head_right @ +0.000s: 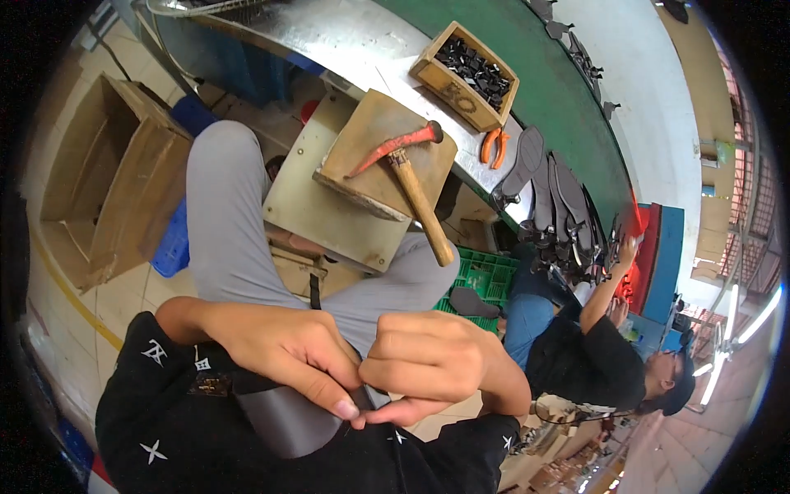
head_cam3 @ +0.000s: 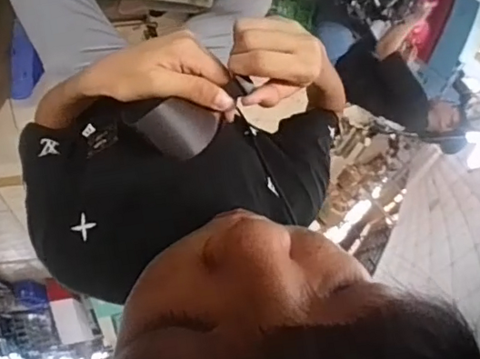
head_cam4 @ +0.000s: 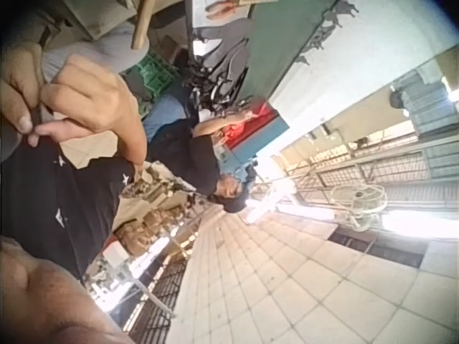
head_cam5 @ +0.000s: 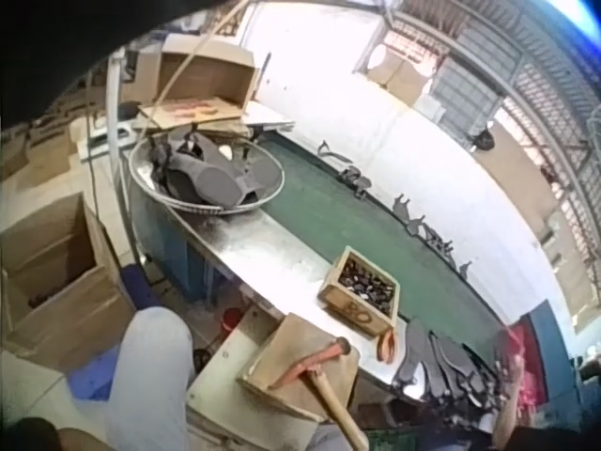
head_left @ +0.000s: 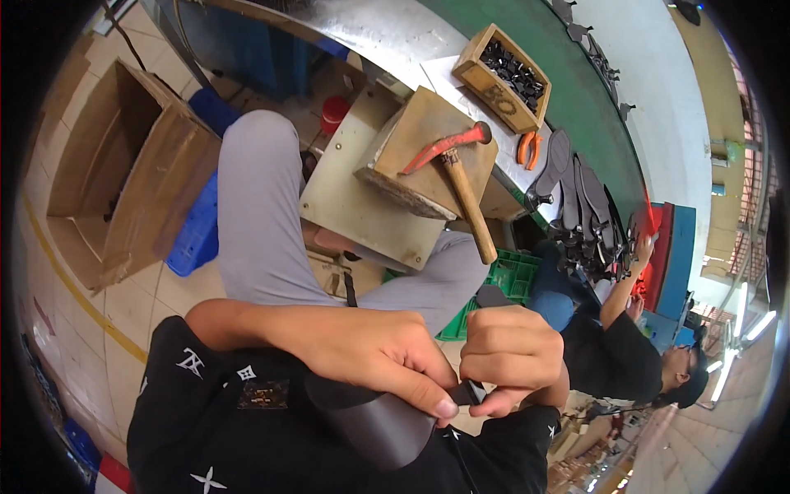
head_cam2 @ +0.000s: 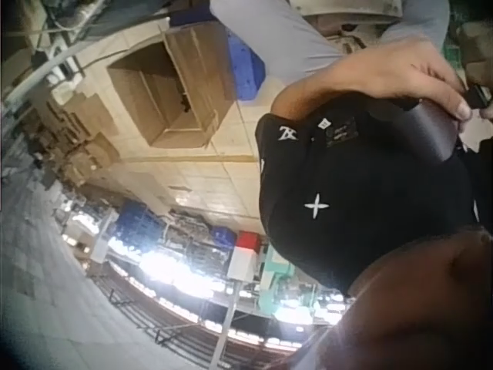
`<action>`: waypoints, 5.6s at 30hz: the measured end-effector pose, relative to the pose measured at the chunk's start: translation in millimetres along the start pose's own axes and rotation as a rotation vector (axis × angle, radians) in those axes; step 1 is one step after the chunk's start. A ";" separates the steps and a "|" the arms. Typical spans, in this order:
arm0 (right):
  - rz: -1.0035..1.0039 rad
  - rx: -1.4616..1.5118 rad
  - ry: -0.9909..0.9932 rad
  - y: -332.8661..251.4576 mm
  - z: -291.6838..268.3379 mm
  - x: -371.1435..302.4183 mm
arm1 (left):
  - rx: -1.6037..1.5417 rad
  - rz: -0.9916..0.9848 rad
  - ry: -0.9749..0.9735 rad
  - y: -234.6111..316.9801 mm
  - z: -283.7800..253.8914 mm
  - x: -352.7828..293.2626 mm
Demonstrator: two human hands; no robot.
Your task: Manufacturing shoes by hammering and trimming components on a workbench.
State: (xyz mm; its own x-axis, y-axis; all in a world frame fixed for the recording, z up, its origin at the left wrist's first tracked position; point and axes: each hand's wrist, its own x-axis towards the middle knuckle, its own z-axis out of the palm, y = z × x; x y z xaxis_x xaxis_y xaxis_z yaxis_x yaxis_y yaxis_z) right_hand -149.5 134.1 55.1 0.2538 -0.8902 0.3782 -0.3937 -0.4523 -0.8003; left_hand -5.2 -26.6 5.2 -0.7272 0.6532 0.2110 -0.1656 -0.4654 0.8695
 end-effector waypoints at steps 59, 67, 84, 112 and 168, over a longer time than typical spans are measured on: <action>0.985 -0.163 1.546 67.6 175.1 -220.2 | 1.532 0.289 1.104 -2.4 -226.6 89.4; 0.458 0.483 1.875 51.4 194.7 -223.6 | 1.808 0.158 0.997 50.5 -346.1 153.0; 0.346 0.293 1.432 24.0 125.8 -165.0 | 1.668 0.111 0.920 68.3 -334.0 167.4; 0.279 0.071 1.108 4.0 17.0 -41.8 | 1.083 0.411 0.824 33.5 -19.2 63.5; 0.513 -0.182 0.910 162.1 -36.2 -35.7 | 1.322 0.273 0.978 -38.9 -190.6 56.1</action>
State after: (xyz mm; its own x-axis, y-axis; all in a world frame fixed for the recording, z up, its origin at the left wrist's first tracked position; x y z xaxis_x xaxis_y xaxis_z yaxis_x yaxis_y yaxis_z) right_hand -254.4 90.7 -71.3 -0.7079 -0.6481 0.2806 -0.4112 0.0552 -0.9099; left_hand -166.5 -85.7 -101.9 -0.8374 -0.1894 0.5127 0.2968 0.6301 0.7175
